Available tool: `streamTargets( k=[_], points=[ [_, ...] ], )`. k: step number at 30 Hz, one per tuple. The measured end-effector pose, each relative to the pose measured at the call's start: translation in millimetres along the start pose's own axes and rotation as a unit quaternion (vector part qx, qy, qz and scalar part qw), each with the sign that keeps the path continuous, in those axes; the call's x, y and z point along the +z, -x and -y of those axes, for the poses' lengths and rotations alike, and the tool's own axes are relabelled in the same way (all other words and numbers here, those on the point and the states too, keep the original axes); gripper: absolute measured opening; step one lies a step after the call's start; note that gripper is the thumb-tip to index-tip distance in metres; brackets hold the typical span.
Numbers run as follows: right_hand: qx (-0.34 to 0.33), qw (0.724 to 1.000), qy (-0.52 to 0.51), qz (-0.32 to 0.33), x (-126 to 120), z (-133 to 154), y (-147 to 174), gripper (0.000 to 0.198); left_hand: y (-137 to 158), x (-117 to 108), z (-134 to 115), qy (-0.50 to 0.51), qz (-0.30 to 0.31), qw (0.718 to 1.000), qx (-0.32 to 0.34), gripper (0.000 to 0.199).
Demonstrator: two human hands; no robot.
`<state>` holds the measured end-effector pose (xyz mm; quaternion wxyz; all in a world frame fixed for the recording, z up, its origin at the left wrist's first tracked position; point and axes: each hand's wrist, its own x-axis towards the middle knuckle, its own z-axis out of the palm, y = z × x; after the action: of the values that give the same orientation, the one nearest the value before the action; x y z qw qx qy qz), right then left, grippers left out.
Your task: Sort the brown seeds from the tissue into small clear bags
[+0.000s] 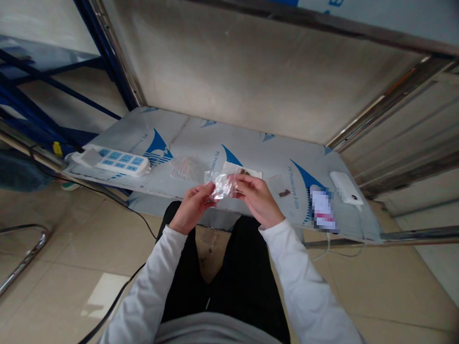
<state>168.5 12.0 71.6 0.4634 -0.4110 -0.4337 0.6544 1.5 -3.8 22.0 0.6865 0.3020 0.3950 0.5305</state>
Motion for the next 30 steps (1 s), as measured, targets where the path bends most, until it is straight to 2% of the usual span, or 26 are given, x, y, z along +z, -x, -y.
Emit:
streamTargets(
  k=[4,8,13,17,19,22,23,24,27,28,30],
  points=[
    [0.052,0.999,-0.005,0.01,-2,-1,14,0.026,10,7,-1,-0.088,-0.04,0.99,0.1,0.025],
    [0.078,0.997,0.01,0.006,-8,-4,24,0.024,18,7,-9,-0.169,-0.06,0.973,0.144,0.024],
    [0.092,0.991,0.061,0.082,-25,0,28,0.033,21,4,-21,-0.249,-0.054,0.96,0.113,0.027],
    [0.061,0.993,0.086,0.058,-27,1,28,0.029,19,4,-19,-0.309,-0.043,0.944,0.108,0.031],
    [0.031,0.994,0.101,0.034,-23,-2,28,0.027,21,8,-15,-0.384,-0.104,0.902,0.168,0.03],
    [-0.014,0.991,0.135,-0.003,-16,-11,28,0.03,29,21,-12,-0.48,-0.263,0.778,0.308,0.025],
    [-0.025,0.989,0.148,-0.015,-14,-14,29,0.031,32,27,-11,-0.497,-0.268,0.756,0.331,0.022],
    [-0.035,0.986,0.162,-0.026,-12,-15,29,0.032,36,33,-10,-0.512,-0.237,0.756,0.333,0.021],
    [-0.057,0.975,0.207,-0.057,-10,-18,31,0.031,43,44,-6,-0.534,-0.062,0.799,0.269,0.021],
    [-0.067,0.969,0.224,-0.074,-9,-18,32,0.03,43,46,-4,-0.537,-0.025,0.806,0.25,0.02],
    [-0.097,0.951,0.271,-0.114,-9,-18,34,0.028,44,46,-2,-0.552,-0.009,0.8,0.237,0.017]
  ],
)
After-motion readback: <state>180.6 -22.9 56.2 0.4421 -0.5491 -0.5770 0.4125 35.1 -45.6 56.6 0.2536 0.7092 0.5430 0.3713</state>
